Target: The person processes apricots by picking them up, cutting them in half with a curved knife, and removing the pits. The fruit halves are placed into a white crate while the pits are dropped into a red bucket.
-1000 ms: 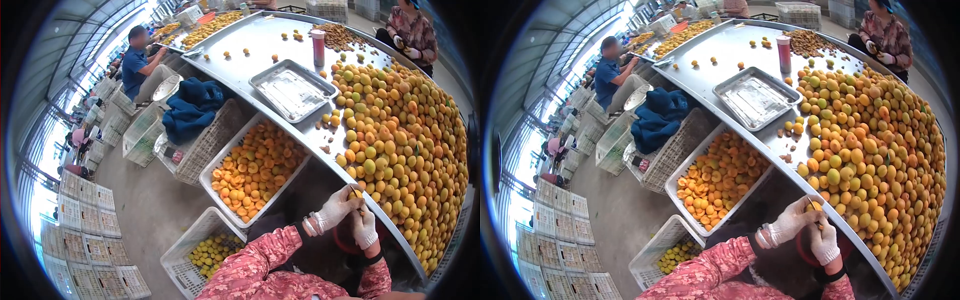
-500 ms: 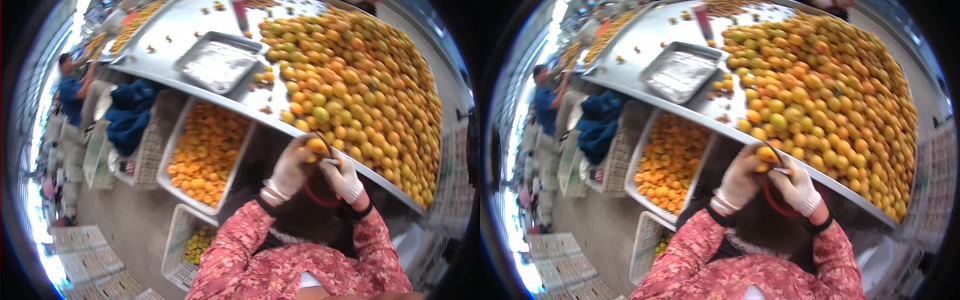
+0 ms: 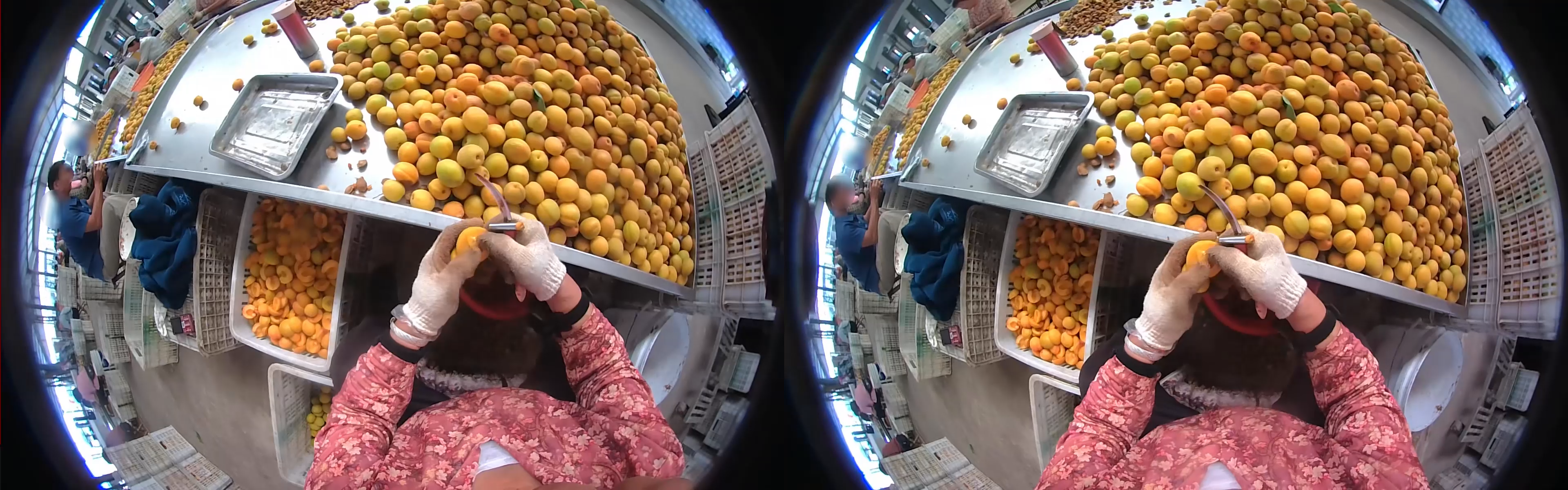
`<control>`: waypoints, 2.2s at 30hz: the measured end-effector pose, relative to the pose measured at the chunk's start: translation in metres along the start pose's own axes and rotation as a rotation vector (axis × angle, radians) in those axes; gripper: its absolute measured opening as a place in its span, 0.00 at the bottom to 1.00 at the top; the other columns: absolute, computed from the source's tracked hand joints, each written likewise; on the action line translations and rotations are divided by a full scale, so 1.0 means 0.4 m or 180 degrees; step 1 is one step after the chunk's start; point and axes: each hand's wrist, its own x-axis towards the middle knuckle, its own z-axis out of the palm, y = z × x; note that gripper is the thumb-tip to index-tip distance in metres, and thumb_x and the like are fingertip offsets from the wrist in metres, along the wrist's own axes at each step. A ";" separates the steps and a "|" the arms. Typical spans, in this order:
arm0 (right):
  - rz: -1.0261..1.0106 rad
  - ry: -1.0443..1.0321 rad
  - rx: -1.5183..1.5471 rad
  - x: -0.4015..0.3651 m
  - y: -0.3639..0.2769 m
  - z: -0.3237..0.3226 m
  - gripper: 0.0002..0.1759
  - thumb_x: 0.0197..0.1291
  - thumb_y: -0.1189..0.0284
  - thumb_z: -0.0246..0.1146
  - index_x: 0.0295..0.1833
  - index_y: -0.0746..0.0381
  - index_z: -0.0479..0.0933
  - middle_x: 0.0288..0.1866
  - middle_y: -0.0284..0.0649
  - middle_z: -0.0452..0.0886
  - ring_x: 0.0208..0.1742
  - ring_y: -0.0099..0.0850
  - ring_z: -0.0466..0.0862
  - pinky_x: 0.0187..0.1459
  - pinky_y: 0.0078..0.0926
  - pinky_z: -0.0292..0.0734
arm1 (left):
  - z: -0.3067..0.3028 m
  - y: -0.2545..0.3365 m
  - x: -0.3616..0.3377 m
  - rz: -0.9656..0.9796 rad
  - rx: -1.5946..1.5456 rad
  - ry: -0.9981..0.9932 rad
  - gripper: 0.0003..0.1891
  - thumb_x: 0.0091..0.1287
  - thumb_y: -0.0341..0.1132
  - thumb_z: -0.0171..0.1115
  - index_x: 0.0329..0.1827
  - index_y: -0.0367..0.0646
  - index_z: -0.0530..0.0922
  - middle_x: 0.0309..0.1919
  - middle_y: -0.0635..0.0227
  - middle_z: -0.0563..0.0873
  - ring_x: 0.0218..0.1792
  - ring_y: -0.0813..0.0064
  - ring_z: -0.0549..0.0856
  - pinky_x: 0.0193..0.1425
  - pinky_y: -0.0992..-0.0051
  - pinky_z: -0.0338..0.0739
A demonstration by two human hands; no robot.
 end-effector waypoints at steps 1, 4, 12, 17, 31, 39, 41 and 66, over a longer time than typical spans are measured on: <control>-0.0099 0.0101 0.0180 0.007 0.016 -0.002 0.11 0.65 0.67 0.65 0.44 0.63 0.79 0.22 0.32 0.79 0.13 0.18 0.73 0.12 0.17 0.64 | -0.002 0.006 0.001 -0.0077 0.0210 0.0034 0.22 0.72 0.34 0.58 0.66 0.37 0.70 0.50 0.58 0.82 0.49 0.67 0.85 0.52 0.70 0.81; -0.0426 0.0741 0.0912 0.033 0.035 -0.002 0.07 0.67 0.69 0.63 0.43 0.62 0.76 0.18 0.30 0.75 0.12 0.19 0.70 0.15 0.16 0.63 | -0.002 0.010 -0.006 -0.0546 -0.0795 0.0010 0.21 0.72 0.35 0.58 0.65 0.38 0.69 0.48 0.56 0.83 0.45 0.64 0.86 0.51 0.67 0.81; -0.2497 0.1372 0.1811 0.025 -0.051 0.029 0.06 0.72 0.77 0.57 0.51 0.64 0.72 0.20 0.34 0.73 0.17 0.21 0.71 0.19 0.19 0.66 | 0.038 -0.002 -0.019 -0.0522 -0.0961 0.0087 0.24 0.70 0.37 0.58 0.66 0.40 0.66 0.50 0.53 0.82 0.49 0.57 0.87 0.55 0.59 0.81; -0.2475 0.1371 0.1697 0.036 -0.045 0.065 0.09 0.73 0.76 0.54 0.56 0.64 0.72 0.22 0.32 0.70 0.18 0.21 0.67 0.21 0.21 0.62 | 0.048 -0.014 -0.026 -0.0218 -0.0971 0.0160 0.25 0.74 0.35 0.58 0.70 0.40 0.64 0.55 0.54 0.80 0.51 0.61 0.86 0.58 0.64 0.82; -0.2154 0.1266 0.2180 0.060 0.005 0.085 0.09 0.69 0.79 0.61 0.52 0.61 0.73 0.31 0.29 0.76 0.24 0.15 0.75 0.24 0.14 0.70 | 0.068 -0.027 -0.041 0.0549 0.0643 0.0515 0.20 0.75 0.37 0.57 0.67 0.39 0.68 0.53 0.63 0.79 0.52 0.76 0.79 0.61 0.73 0.73; -0.2471 0.1549 0.1900 0.052 -0.015 0.060 0.09 0.68 0.80 0.62 0.51 0.62 0.74 0.33 0.29 0.76 0.27 0.13 0.75 0.26 0.12 0.70 | 0.087 -0.048 -0.043 0.0268 -0.0078 0.0438 0.22 0.74 0.39 0.60 0.66 0.40 0.68 0.51 0.63 0.79 0.50 0.75 0.80 0.59 0.72 0.75; -0.2478 0.1604 0.1501 0.052 0.003 0.054 0.11 0.66 0.81 0.64 0.53 0.64 0.74 0.37 0.30 0.79 0.34 0.13 0.77 0.33 0.13 0.73 | 0.090 -0.045 -0.043 0.0158 -0.0244 0.0389 0.23 0.73 0.41 0.60 0.66 0.40 0.67 0.52 0.63 0.78 0.51 0.75 0.79 0.59 0.73 0.75; -0.1195 0.1187 0.3013 0.096 -0.016 0.023 0.06 0.69 0.69 0.64 0.39 0.55 0.74 0.18 0.27 0.71 0.13 0.19 0.69 0.14 0.20 0.62 | 0.085 -0.038 -0.025 0.0092 0.0226 0.0274 0.20 0.73 0.38 0.56 0.64 0.40 0.69 0.49 0.61 0.79 0.48 0.72 0.80 0.53 0.71 0.78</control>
